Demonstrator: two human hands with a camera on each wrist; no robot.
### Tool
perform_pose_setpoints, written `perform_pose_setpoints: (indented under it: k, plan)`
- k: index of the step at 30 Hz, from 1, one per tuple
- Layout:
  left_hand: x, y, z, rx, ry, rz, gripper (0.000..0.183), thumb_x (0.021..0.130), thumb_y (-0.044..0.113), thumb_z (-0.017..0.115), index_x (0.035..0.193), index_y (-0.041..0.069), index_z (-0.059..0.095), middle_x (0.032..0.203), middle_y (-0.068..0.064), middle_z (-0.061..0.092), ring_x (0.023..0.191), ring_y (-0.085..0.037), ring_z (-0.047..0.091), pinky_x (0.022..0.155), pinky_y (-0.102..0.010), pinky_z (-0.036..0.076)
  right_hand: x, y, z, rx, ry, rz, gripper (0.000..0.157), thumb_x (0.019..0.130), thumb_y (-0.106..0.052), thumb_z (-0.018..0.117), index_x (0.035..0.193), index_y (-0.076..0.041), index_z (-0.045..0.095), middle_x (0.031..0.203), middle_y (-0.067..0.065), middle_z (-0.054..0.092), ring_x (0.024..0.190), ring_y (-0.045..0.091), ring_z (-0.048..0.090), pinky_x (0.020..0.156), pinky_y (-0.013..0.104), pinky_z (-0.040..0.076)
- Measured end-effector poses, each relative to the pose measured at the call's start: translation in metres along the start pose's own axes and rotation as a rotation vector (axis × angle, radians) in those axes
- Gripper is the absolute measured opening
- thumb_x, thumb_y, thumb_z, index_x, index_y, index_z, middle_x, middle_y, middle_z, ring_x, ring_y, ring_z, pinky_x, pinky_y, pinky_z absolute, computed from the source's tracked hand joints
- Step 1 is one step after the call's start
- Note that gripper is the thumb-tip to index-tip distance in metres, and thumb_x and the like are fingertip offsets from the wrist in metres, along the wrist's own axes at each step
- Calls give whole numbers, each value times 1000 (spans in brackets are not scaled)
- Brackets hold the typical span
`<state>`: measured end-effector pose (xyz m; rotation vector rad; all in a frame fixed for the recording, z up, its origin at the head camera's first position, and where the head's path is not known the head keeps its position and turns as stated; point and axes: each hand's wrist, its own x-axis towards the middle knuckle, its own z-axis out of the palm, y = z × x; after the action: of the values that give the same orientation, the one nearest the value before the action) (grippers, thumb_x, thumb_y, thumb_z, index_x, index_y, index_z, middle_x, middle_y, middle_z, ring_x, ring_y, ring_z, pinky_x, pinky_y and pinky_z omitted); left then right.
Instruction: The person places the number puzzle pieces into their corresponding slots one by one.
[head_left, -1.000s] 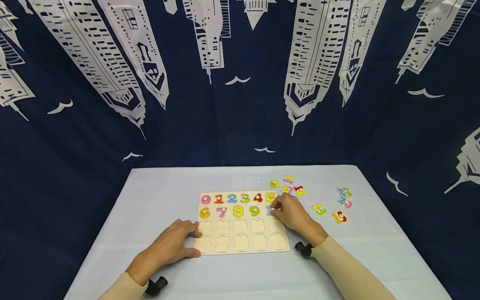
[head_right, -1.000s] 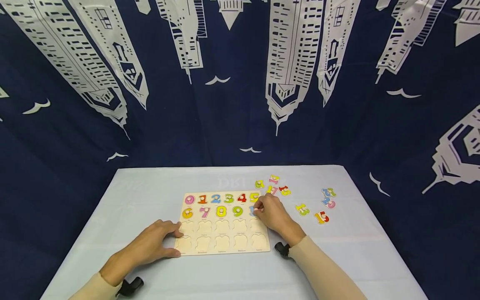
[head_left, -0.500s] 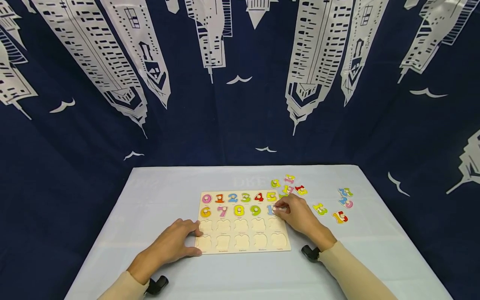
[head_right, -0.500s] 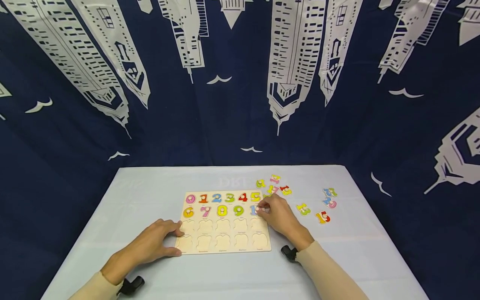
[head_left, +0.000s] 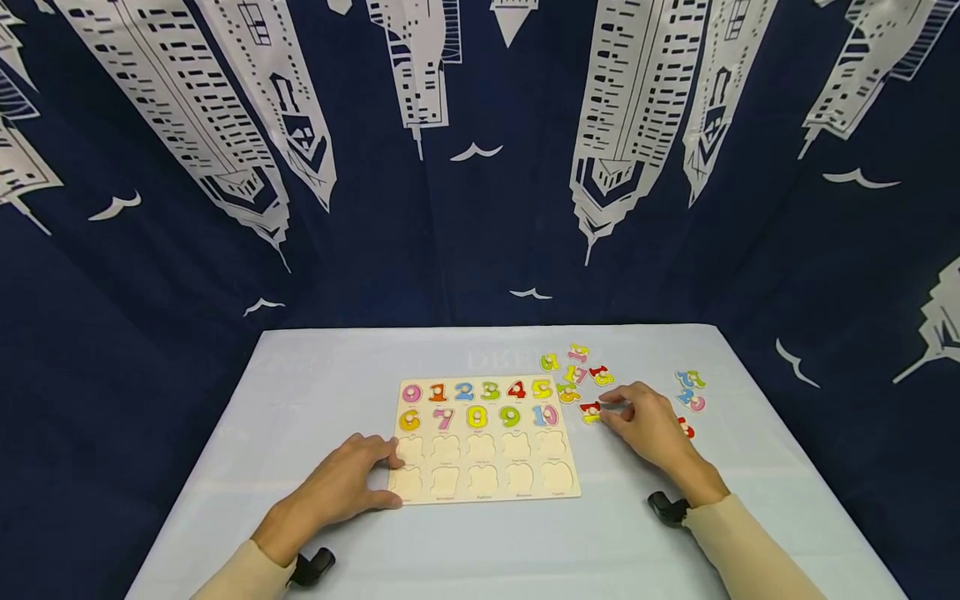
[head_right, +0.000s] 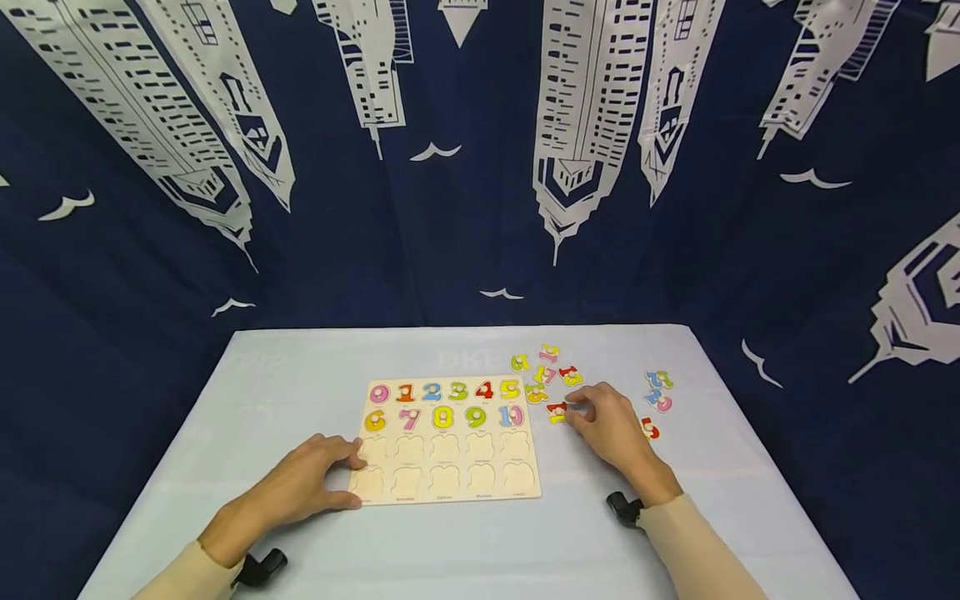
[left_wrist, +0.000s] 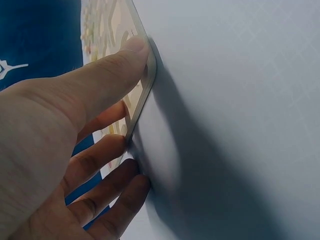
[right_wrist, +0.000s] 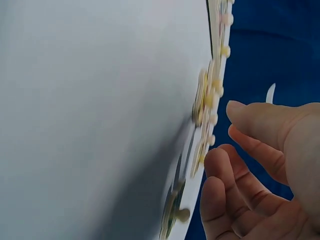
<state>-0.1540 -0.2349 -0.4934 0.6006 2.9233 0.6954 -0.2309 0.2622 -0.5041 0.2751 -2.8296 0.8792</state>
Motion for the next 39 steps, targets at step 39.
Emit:
perform_pose_setpoints:
  k: [39]
  plan:
    - [-7,-7,-2,-32,-13,-10,49,88,36,105,131,19,88,157,-9,77,132,-28,70,120,-57,59,14,-66,40,136,-74,-214,14,97,-7,94,99,-15,83,106,2,78,90,14,70,81,25,61]
